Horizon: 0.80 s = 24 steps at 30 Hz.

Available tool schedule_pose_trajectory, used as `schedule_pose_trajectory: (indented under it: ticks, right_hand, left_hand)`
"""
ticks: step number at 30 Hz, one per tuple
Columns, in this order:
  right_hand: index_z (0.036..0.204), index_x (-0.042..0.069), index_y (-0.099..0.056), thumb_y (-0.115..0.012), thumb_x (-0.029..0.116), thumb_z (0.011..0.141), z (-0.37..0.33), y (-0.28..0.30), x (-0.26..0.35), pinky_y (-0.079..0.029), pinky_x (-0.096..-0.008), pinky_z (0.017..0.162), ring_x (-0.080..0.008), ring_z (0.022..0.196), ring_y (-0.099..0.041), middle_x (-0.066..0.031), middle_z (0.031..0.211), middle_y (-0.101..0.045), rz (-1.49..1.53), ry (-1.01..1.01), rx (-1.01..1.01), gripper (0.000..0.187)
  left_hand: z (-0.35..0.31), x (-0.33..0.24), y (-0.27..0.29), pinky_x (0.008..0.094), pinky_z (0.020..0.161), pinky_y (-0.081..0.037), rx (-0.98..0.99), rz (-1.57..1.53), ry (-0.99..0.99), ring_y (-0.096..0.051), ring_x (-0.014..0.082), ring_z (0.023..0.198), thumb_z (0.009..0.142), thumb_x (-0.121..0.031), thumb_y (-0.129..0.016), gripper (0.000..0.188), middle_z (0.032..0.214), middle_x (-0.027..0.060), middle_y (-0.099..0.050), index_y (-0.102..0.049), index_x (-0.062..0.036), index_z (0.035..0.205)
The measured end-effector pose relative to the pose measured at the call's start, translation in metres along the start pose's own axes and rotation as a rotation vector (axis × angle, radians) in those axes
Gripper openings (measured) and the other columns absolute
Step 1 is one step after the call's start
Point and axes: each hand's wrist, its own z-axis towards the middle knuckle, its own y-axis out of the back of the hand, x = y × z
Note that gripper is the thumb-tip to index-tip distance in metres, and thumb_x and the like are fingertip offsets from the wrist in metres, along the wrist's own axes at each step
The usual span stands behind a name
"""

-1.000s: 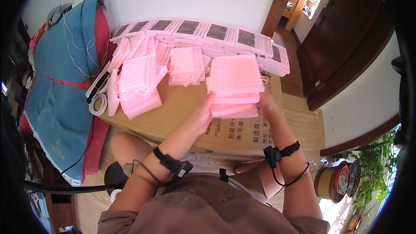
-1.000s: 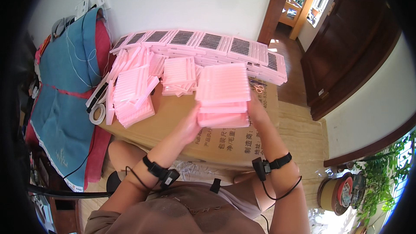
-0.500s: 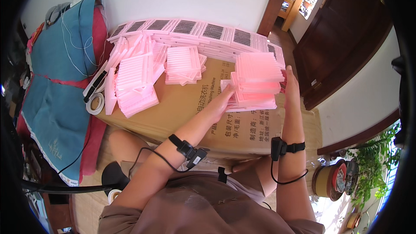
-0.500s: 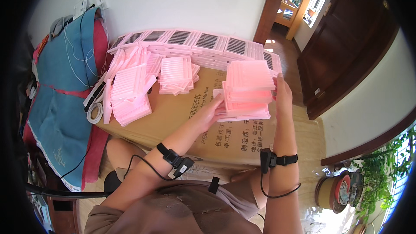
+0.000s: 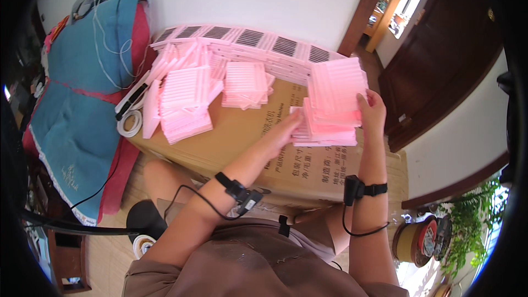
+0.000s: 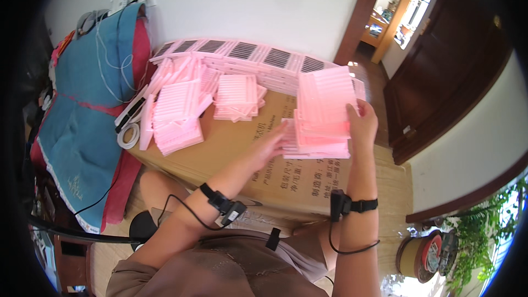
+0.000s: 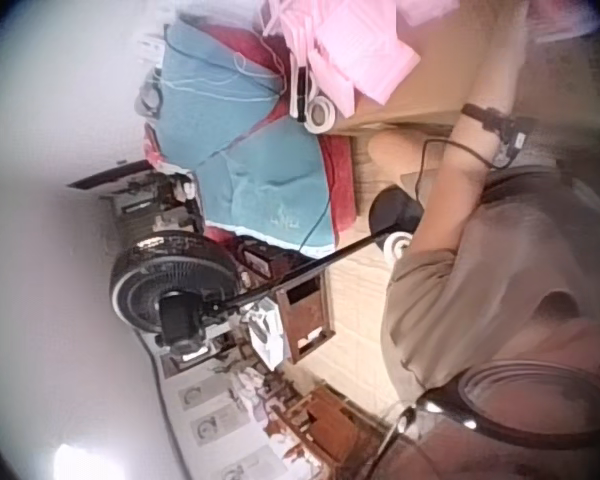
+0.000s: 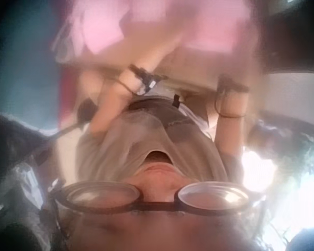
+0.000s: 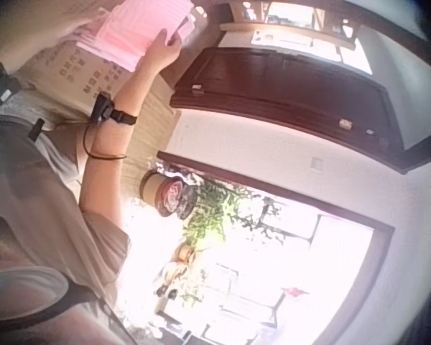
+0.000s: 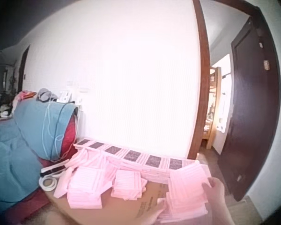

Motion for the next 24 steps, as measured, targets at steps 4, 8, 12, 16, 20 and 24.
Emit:
schedule_pose_trajectory:
  ticks: [4, 8, 12, 16, 20, 24]
  right_hand:
    - [0.117, -0.005, -0.066, -0.073, 0.012, 0.091, -0.004, -0.005, 0.012, -0.051, -0.0277, 0.083, -0.0131, 0.092, -0.064, -0.0080, 0.102, -0.071, 0.061, -0.032, -0.021, 0.032]
    - [0.120, -0.003, -0.064, -0.070, 0.010, 0.095, -0.009, -0.008, 0.040, -0.050, -0.0259, 0.084, -0.0104, 0.094, -0.063, -0.0052, 0.104, -0.071, 0.324, -0.108, 0.010, 0.028]
    - [0.121, -0.001, -0.064, -0.065, 0.011, 0.099, -0.017, -0.011, 0.072, -0.050, -0.0243, 0.085, -0.0083, 0.094, -0.063, -0.0032, 0.105, -0.070, 0.474, -0.018, 0.128, 0.024]
    - [0.114, 0.003, -0.068, -0.063, 0.010, 0.100, -0.033, -0.028, 0.094, -0.049, -0.0264, 0.090, -0.0099, 0.098, -0.061, -0.0001, 0.108, -0.068, 0.418, 0.024, 0.609, 0.017]
    - [0.107, 0.007, -0.072, -0.067, 0.006, 0.088, -0.061, -0.082, 0.095, -0.046, -0.0330, 0.100, -0.0219, 0.111, -0.060, -0.0081, 0.108, -0.065, 0.007, 0.233, 1.194, 0.020]
    - [0.102, 0.013, -0.074, -0.067, 0.003, 0.085, -0.093, -0.140, 0.083, -0.045, -0.0384, 0.102, -0.0296, 0.116, -0.057, -0.0094, 0.115, -0.062, -0.205, 0.343, 1.265, 0.021]
  left_hand:
    - [-0.013, 0.000, 0.015, 0.0409, 0.112, -0.039, -0.122, 0.013, -0.008, -0.049, 0.0273, 0.134, 0.104, -0.052, -0.050, 0.076, 0.155, 0.0143, -0.044, -0.023, -0.0115, 0.163]
    - [-0.022, 0.001, 0.038, 0.0391, 0.108, -0.043, -0.187, 0.033, -0.016, -0.053, 0.0249, 0.130, 0.105, -0.043, -0.054, 0.070, 0.155, 0.0131, -0.045, -0.027, -0.0112, 0.162]
    - [-0.033, 0.002, 0.063, 0.0362, 0.104, -0.045, -0.256, 0.044, -0.068, -0.058, 0.0213, 0.122, 0.105, -0.039, -0.053, 0.066, 0.150, 0.0112, -0.050, -0.030, -0.0109, 0.160]
    - [-0.057, -0.006, 0.093, 0.0328, 0.100, -0.046, -0.349, 0.016, -0.162, -0.061, 0.0179, 0.115, 0.105, -0.039, -0.053, 0.064, 0.142, 0.0093, -0.056, -0.033, -0.0103, 0.159]
    - [-0.090, -0.012, 0.102, 0.0276, 0.087, -0.048, -0.494, 0.147, -0.218, -0.063, 0.0123, 0.100, 0.107, -0.030, -0.050, 0.044, 0.123, 0.0050, -0.066, -0.051, -0.0082, 0.145]
    - [-0.140, -0.016, 0.114, 0.0211, 0.059, -0.038, -0.690, 0.279, -0.529, -0.049, 0.0046, 0.063, 0.106, -0.021, -0.053, 0.024, 0.072, -0.0032, -0.056, -0.071, -0.0040, 0.102]
